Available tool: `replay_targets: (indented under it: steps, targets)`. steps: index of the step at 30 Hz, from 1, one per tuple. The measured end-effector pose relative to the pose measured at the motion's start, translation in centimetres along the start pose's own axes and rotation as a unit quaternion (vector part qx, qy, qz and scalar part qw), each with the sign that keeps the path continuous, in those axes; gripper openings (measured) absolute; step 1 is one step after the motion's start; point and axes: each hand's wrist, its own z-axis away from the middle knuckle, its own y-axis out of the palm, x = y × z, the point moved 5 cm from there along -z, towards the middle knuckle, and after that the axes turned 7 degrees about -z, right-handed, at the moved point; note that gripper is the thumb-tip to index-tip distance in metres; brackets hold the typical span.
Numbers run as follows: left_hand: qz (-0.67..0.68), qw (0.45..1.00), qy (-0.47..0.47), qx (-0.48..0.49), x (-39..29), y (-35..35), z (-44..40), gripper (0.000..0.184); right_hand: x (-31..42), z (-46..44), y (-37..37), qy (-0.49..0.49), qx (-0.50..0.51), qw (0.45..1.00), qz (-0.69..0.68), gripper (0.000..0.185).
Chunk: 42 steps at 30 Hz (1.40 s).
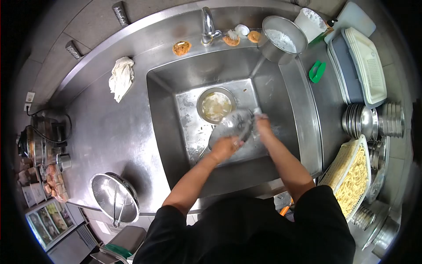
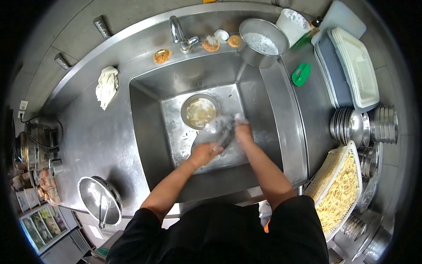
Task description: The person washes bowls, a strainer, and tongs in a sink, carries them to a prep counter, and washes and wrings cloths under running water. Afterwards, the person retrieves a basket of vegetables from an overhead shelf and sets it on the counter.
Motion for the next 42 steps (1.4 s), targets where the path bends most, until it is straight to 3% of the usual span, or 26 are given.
replay_targets:
  steps: [1, 3, 9, 11, 13, 17, 20, 22, 24, 25, 26, 28, 30, 31, 34, 37, 42]
  targets:
    - [0.012, 0.994, 0.112, -0.006, 0.6, 3.5, 0.0, 0.025, 1.7, -0.6, -2.1, -0.038, -0.042, 0.996, 0.072, 0.046]
    - [-0.04, 0.987, 0.151, 0.037, 0.1, 6.8, 0.2, 0.022, 4.2, -0.6, -4.2, -0.076, -0.081, 0.983, 0.144, 0.048]
    - [-0.191, 0.931, 0.269, 0.156, 0.1, 14.6, -0.2, 0.021, 6.0, 2.2, -0.9, -0.173, 0.025, 0.96, 0.218, 0.054]
    - [-0.205, 0.917, 0.29, 0.182, 0.8, 17.0, -0.2, 0.021, 4.6, 1.8, 1.0, -0.14, 0.064, 0.96, 0.232, 0.054]
    - [-0.178, 0.91, 0.349, 0.135, 0.7, 18.2, 0.3, 0.024, 2.5, 1.2, 2.7, -0.103, 0.104, 0.958, 0.248, 0.054]
    - [-0.191, 0.908, 0.346, 0.141, 0.5, 19.4, 0.6, 0.025, -4.5, -1.3, 5.6, -0.072, 0.183, 0.913, 0.357, 0.053]
    - [-0.209, 0.92, 0.317, 0.101, 1.0, 19.2, -0.1, 0.023, -8.2, -2.2, 5.8, -0.013, 0.184, 0.892, 0.412, 0.052]
    - [-0.17, 0.969, 0.104, 0.143, 2.0, 13.3, -1.3, 0.024, -10.5, -2.9, 4.9, 0.012, 0.18, 0.863, 0.472, 0.052]
    - [-0.115, 0.993, -0.008, -0.011, 10.6, 14.7, -2.9, 0.034, -12.1, -4.1, 3.9, 0.041, 0.187, 0.849, 0.492, 0.053]
    - [-0.009, 0.984, -0.168, -0.064, 13.0, 11.4, -3.3, 0.04, -12.9, -4.5, 3.6, 0.068, 0.19, 0.834, 0.514, 0.053]
    - [0.097, 0.935, -0.322, -0.115, 15.2, 8.2, -3.4, 0.046, -13.6, -5.0, 3.7, 0.07, 0.189, 0.834, 0.514, 0.053]
    - [0.307, 0.815, -0.469, -0.15, 20.9, 7.4, -4.0, 0.054, -14.4, -5.9, 3.2, 0.059, 0.131, 0.8, 0.583, 0.055]
    - [0.547, 0.7, -0.443, -0.121, 23.5, 7.9, -5.5, 0.058, -12.6, -4.7, 2.7, 0.04, 0.156, 0.819, 0.551, 0.056]
    - [0.59, 0.677, -0.422, -0.126, 24.0, 7.6, -6.3, 0.057, -12.0, -4.5, 2.8, 0.019, 0.183, 0.838, 0.514, 0.057]
    - [0.599, 0.708, -0.364, -0.084, 26.3, 8.0, -7.8, 0.051, -11.0, -4.3, 2.3, -0.001, 0.178, 0.854, 0.489, 0.058]
    - [0.499, 0.755, -0.388, -0.177, 27.3, 6.3, -6.6, 0.043, -10.4, -4.7, 1.1, 0.017, 0.185, 0.899, 0.397, 0.059]
    - [0.402, 0.812, -0.348, -0.242, 25.8, 2.5, -5.3, 0.032, -9.4, -6.2, 0.9, -0.011, 0.188, 0.889, 0.417, 0.059]
